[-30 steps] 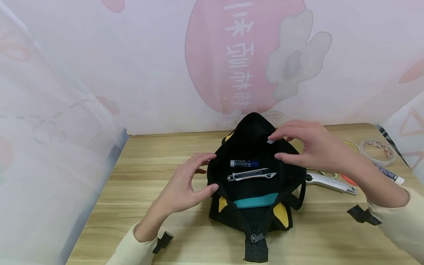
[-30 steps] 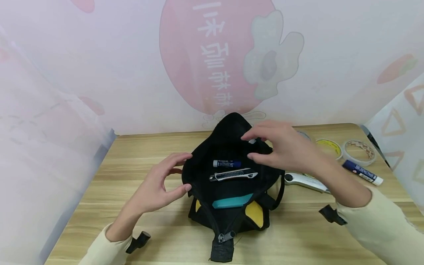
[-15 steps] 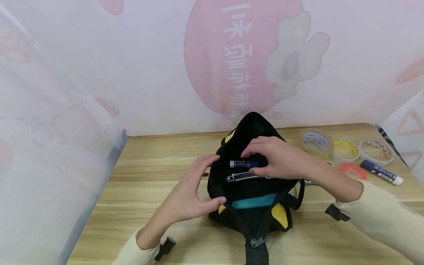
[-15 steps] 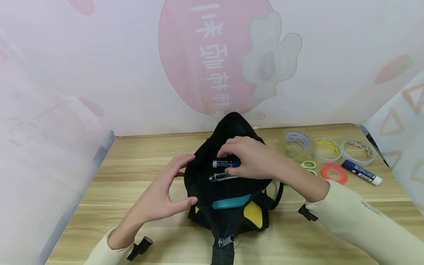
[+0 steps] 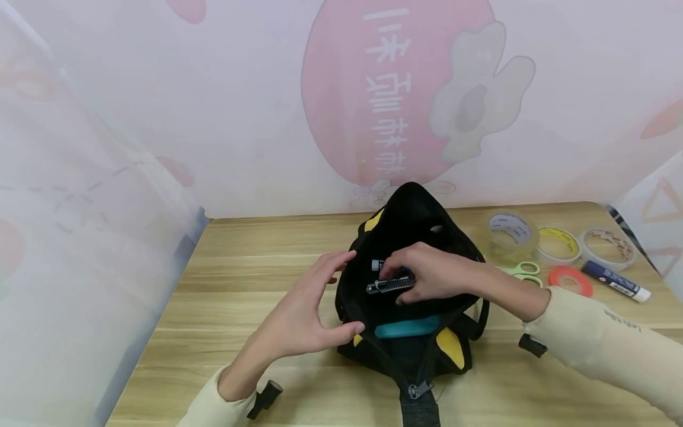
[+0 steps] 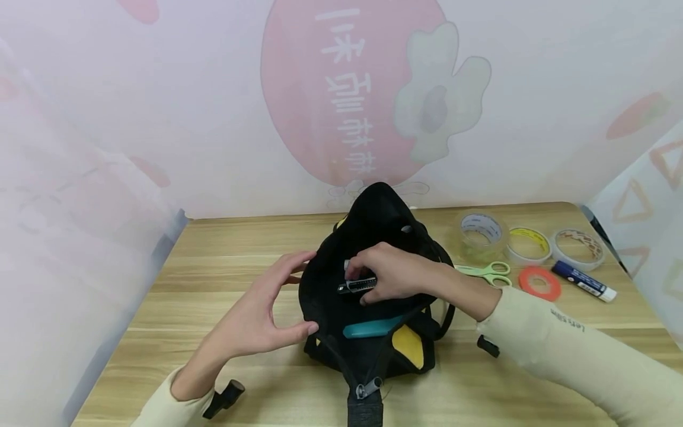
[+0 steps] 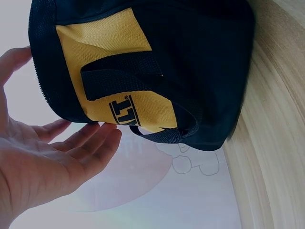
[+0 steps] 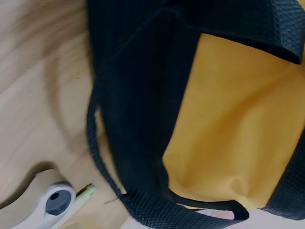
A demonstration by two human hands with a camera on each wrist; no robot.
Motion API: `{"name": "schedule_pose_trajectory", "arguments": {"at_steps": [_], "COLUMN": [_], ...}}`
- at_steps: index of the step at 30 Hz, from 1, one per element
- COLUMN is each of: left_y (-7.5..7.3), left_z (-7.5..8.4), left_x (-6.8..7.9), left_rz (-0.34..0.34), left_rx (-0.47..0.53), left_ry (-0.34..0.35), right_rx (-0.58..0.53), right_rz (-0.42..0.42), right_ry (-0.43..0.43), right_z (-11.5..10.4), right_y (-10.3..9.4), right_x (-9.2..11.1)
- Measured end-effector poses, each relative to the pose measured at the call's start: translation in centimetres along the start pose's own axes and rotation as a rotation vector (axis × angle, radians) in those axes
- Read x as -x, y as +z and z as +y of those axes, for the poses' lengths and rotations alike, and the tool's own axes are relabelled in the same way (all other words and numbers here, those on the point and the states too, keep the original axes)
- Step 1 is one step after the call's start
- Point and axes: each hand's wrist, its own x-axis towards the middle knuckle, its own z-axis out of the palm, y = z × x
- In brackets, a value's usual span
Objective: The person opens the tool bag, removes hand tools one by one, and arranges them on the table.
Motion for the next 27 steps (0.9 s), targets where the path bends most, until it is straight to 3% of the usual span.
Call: {"name": "schedule_pose_trajectory", "arguments": {"at_steps": [15, 22, 27], "left_y": [-0.2, -0.2, -0.3], "left_z": [-0.1, -0.2, -0.2], "left_x": [0.1, 0.1, 0.2], "left_rz": [-0.009, -0.021, -0.028], "left_rx": [0.015, 0.028, 0.025], "left_ry": [0.021, 0.033, 0.042], "right_rx": [-0.024, -0.041, -0.128], "right_rz": [-0.056, -0.026, -0.002], "right_ry": [0.024, 0.005, 0.005], "right_z": [1.5, 1.8, 2.3], "right_y": [2.6, 3.4, 4.1], "right_x": [0.6, 0.7, 0.7]}}
